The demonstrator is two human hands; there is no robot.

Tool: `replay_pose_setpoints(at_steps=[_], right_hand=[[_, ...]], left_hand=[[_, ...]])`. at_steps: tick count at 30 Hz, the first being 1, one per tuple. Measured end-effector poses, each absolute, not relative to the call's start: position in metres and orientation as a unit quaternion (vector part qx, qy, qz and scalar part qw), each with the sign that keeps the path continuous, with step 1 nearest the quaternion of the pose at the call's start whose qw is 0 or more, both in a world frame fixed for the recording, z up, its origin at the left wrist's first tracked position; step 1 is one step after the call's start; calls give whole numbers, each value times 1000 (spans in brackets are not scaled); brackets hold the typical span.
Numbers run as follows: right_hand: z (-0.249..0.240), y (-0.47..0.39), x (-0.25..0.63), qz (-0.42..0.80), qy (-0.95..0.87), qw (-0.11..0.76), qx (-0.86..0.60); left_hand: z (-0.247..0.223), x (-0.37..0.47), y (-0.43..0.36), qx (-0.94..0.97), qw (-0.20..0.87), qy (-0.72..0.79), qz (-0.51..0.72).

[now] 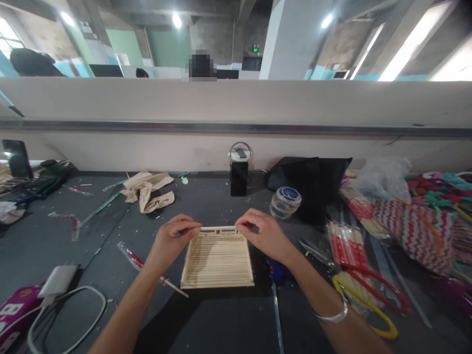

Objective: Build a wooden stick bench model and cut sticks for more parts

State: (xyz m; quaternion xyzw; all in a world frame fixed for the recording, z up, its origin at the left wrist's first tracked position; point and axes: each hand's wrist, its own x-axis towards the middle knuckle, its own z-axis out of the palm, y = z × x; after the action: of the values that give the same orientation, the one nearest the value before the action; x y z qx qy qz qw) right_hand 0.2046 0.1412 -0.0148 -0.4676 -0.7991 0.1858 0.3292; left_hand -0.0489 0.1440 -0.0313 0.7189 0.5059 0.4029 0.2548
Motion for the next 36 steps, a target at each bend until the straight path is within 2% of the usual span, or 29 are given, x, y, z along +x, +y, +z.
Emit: replay_pose_setpoints(at_steps=[36], right_hand=[[-17,143,205,184,-800,327,-469]], left_hand=[[-37,-52,147,714,281,500,402]])
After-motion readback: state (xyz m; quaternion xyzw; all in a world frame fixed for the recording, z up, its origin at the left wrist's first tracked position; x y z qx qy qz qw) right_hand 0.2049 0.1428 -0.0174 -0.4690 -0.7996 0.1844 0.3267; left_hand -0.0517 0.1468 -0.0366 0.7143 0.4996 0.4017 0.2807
